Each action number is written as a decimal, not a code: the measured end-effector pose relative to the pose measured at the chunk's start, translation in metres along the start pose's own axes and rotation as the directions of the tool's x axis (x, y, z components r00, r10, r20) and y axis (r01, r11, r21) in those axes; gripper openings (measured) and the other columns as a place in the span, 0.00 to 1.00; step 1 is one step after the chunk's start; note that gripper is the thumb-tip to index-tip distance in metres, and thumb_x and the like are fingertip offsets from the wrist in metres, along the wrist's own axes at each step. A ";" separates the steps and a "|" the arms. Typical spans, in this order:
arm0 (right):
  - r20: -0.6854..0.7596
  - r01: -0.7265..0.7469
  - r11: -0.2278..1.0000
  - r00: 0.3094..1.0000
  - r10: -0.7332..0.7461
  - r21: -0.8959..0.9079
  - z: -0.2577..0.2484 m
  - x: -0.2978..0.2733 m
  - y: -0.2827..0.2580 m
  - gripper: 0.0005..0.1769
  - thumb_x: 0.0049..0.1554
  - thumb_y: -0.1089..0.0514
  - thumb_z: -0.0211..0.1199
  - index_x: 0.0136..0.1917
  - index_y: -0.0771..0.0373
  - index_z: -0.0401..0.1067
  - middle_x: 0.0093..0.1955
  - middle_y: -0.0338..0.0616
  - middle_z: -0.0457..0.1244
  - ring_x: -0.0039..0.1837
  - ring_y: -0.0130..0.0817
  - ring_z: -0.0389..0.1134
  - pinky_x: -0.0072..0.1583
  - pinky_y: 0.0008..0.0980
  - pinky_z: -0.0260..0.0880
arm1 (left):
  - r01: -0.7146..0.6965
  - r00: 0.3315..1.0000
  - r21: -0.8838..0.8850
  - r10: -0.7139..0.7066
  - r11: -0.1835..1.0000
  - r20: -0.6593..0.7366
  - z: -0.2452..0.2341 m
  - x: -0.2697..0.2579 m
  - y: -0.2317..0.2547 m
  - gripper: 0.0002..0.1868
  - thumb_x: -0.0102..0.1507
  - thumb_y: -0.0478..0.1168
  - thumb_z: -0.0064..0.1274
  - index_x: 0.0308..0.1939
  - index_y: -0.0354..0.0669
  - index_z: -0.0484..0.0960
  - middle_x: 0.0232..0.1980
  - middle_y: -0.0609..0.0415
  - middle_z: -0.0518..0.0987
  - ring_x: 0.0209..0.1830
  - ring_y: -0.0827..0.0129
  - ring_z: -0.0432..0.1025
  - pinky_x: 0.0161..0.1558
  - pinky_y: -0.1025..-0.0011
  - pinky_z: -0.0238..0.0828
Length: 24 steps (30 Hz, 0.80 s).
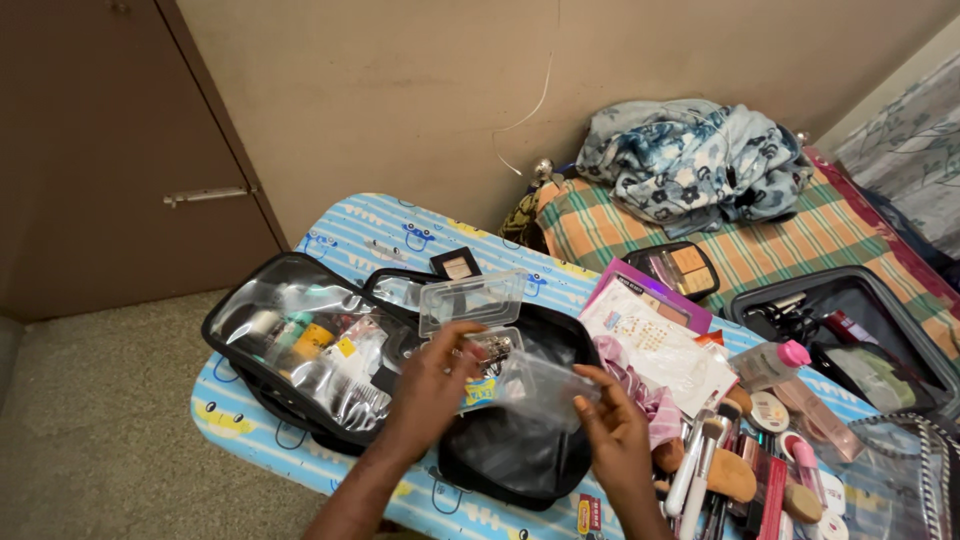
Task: The person organizes various makeup items and personal care products by placing them into clear and black pouches, then packs the pouches and additional loose items into a suitcase.
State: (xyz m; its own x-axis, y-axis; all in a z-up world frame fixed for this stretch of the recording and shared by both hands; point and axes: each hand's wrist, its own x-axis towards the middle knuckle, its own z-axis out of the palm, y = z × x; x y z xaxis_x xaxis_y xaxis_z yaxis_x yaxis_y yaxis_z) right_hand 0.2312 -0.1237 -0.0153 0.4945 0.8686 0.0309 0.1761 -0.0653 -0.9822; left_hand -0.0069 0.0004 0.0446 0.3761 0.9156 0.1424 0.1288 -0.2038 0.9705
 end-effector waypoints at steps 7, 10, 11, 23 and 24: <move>-0.099 0.177 0.984 0.979 -0.177 -0.007 0.005 0.012 -0.030 0.18 0.58 0.68 0.59 0.62 0.64 0.68 0.55 0.40 0.67 0.55 0.22 0.68 0.55 0.21 0.66 | -0.192 0.893 0.264 0.280 0.945 -0.352 -0.041 0.024 -0.017 0.31 0.57 0.29 0.60 0.64 0.41 0.71 0.62 0.45 0.74 0.61 0.58 0.72 0.56 0.63 0.74; -0.194 0.048 0.982 0.977 -0.084 -0.183 0.007 0.013 -0.023 0.17 0.61 0.65 0.62 0.63 0.65 0.69 0.50 0.49 0.68 0.49 0.35 0.68 0.48 0.30 0.65 | -0.183 0.933 0.113 0.209 0.977 -0.292 -0.040 0.038 -0.032 0.42 0.55 0.26 0.58 0.73 0.41 0.61 0.70 0.45 0.69 0.70 0.58 0.66 0.61 0.63 0.71; -0.242 -0.039 0.955 0.970 -0.035 -0.296 0.009 0.011 -0.020 0.17 0.62 0.64 0.65 0.64 0.65 0.71 0.47 0.56 0.67 0.43 0.47 0.66 0.44 0.37 0.62 | -0.159 0.948 0.060 0.170 0.985 -0.270 -0.038 0.043 -0.040 0.44 0.56 0.25 0.56 0.75 0.42 0.58 0.71 0.46 0.69 0.70 0.58 0.66 0.61 0.64 0.71; 0.037 0.324 0.514 0.870 -0.491 -0.794 0.029 -0.013 0.008 0.20 0.51 0.61 0.67 0.59 0.58 0.76 0.57 0.47 0.70 0.57 0.48 0.73 0.57 0.40 0.72 | 0.003 1.000 -0.058 -0.004 0.998 -0.020 -0.032 0.023 -0.070 0.24 0.60 0.19 0.43 0.52 0.43 0.86 0.56 0.50 0.86 0.59 0.64 0.80 0.62 0.68 0.76; 0.127 0.408 0.459 0.840 -0.528 -0.789 0.031 -0.014 0.013 0.20 0.51 0.63 0.66 0.58 0.60 0.76 0.58 0.48 0.70 0.60 0.49 0.72 0.59 0.41 0.72 | -0.061 0.998 -0.080 0.063 0.995 0.012 -0.033 0.020 -0.067 0.26 0.58 0.17 0.41 0.49 0.42 0.87 0.58 0.50 0.86 0.61 0.63 0.80 0.64 0.67 0.76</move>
State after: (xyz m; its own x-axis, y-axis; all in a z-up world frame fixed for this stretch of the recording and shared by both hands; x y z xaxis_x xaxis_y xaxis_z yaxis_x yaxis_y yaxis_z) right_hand 0.1998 -0.1213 -0.0341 0.2139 0.8265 0.5208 0.9542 -0.0626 -0.2926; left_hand -0.0382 0.0433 -0.0109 0.3945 0.8968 0.2005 0.0312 -0.2311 0.9724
